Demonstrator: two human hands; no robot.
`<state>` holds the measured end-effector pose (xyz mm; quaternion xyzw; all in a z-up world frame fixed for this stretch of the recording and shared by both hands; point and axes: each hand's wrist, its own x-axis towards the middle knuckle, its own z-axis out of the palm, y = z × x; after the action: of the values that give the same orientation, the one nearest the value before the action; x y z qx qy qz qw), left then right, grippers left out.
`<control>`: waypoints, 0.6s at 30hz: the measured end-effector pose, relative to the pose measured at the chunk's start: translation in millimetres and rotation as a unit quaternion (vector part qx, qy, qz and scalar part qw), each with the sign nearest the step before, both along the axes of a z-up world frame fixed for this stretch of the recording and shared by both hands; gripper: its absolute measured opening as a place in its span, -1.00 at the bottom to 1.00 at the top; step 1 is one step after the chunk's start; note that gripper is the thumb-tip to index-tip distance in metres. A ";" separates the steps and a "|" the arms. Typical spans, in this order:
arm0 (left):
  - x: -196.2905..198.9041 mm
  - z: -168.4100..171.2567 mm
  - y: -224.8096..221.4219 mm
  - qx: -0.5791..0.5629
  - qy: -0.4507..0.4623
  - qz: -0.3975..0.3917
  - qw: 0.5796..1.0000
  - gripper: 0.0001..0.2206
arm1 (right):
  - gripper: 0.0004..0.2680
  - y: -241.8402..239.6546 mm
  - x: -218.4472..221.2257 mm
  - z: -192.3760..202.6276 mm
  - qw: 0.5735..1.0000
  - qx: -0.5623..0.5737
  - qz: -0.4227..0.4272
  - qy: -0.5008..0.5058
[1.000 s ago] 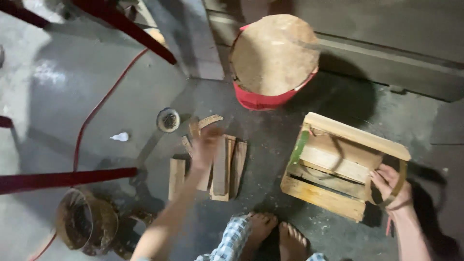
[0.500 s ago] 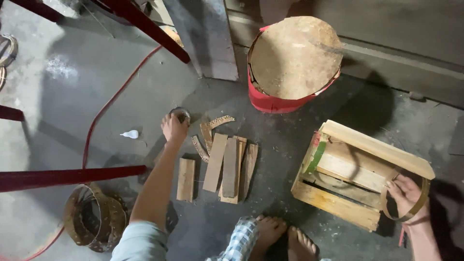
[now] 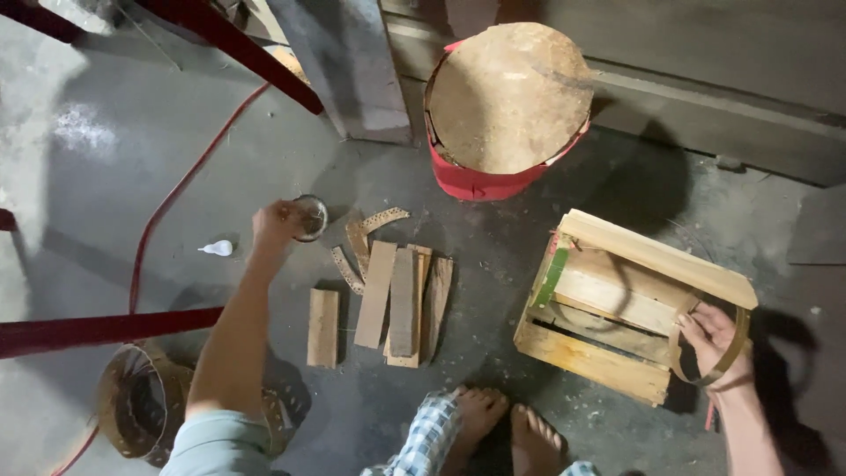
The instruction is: Assembling a small wooden structure by fitting pre-cut slats into a frame on the floor.
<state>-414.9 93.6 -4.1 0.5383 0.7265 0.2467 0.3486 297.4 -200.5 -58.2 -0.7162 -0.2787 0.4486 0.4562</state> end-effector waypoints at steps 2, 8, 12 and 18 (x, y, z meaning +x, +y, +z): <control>7.9 13.3 0.7 0.020 0.090 0.010 0.996 -0.73 | -0.65 0.4 -0.6 2.4 1.000 -0.008 0.003 -0.005; 2.5 -32.8 1.5 0.076 0.263 -0.083 0.958 -0.78 | -0.67 -1.6 1.6 -3.0 1.000 0.001 0.003 -0.007; -0.7 -55.0 1.5 0.074 0.336 -0.116 0.932 -0.71 | -0.68 -1.3 1.1 -1.9 1.000 -0.006 0.002 -0.010; -10.0 -46.6 2.8 0.142 0.321 -0.079 0.933 -0.74 | -0.66 1.0 -1.6 5.0 1.000 -0.009 0.001 0.000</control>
<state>-425.0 96.5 -50.7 0.6884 0.7123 0.1329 0.0349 295.8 -199.5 -53.3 -0.7200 -0.2753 0.4518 0.4491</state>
